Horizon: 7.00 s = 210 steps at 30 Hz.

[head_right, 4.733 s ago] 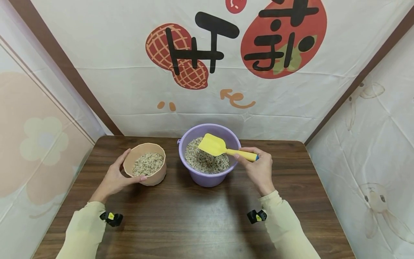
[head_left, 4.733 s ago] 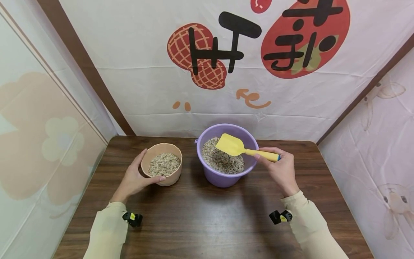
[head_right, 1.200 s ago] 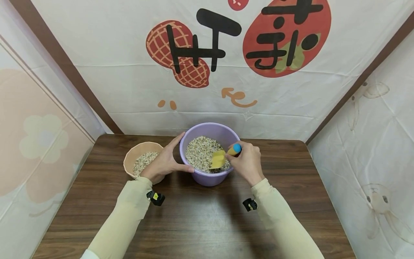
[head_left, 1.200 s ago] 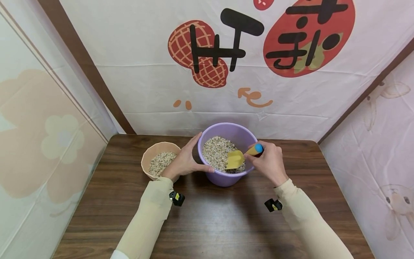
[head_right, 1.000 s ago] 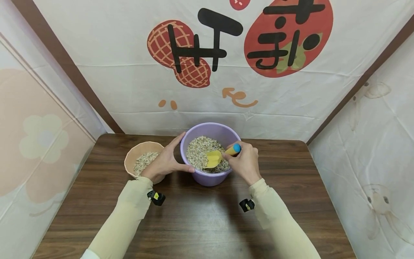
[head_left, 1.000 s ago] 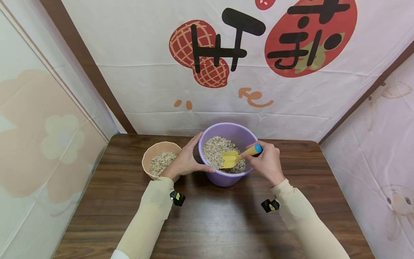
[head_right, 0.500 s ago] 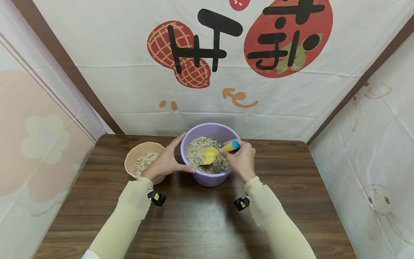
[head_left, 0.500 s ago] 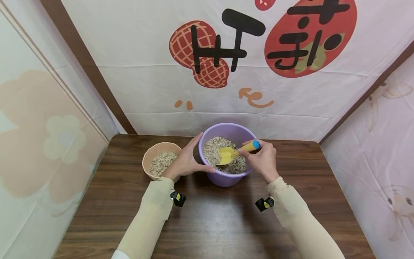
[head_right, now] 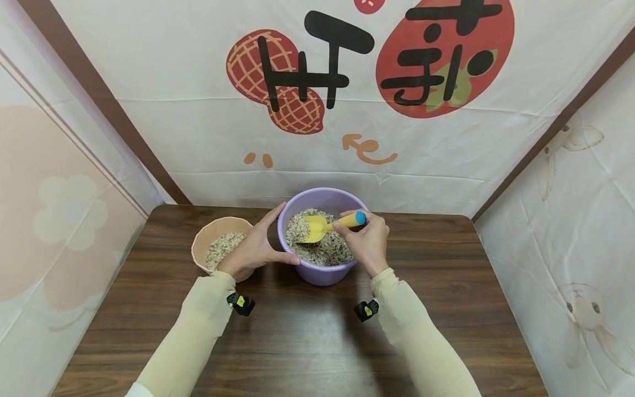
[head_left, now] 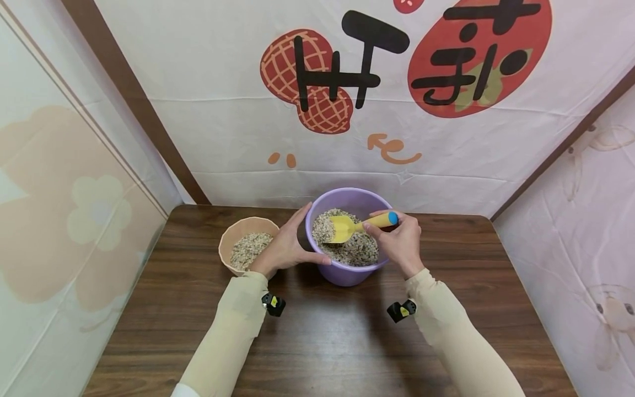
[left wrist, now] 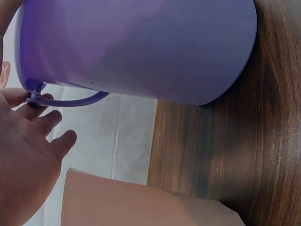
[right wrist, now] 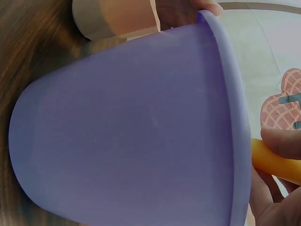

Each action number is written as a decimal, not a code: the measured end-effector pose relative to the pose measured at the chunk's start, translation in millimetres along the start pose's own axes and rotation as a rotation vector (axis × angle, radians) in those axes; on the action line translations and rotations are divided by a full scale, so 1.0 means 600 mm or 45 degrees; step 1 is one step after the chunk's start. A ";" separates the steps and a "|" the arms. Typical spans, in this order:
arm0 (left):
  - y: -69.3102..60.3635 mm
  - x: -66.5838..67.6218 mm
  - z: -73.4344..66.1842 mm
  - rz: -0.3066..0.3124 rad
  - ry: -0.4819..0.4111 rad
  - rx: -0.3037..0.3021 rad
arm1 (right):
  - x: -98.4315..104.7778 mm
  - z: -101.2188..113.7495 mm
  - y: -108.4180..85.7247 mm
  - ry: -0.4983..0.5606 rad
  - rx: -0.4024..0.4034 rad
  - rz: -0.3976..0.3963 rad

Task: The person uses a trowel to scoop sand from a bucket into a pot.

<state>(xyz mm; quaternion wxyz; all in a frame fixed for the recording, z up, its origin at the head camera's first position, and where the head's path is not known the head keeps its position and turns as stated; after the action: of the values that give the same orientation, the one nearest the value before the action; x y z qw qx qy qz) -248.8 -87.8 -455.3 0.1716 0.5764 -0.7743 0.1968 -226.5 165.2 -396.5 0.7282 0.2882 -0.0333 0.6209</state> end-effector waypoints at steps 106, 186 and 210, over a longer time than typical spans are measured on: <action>-0.038 0.066 -0.004 -0.118 0.130 -0.024 | 0.095 -0.027 -0.036 0.599 -0.212 -0.037; -0.132 0.159 0.197 -0.270 0.105 0.254 | -0.136 0.112 0.009 -0.022 0.136 0.296; -0.130 0.158 0.200 -0.275 0.092 0.255 | -0.119 0.142 0.007 -0.116 0.258 0.314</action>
<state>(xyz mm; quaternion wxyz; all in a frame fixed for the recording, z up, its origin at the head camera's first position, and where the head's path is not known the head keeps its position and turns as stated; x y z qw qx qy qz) -205.0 -246.7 -504.0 0.1611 0.6631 -0.6777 0.2740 -220.1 62.9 -352.8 0.6114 0.3818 -0.0385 0.6921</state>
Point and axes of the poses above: each hand's wrist, its own y-axis towards the middle knuckle, its own x-axis out of the back of the hand, z = x × y, the point moved 5 cm from there along y, towards the middle knuckle, and after that the axes turned 10 degrees about x, right-handed, at the moved point
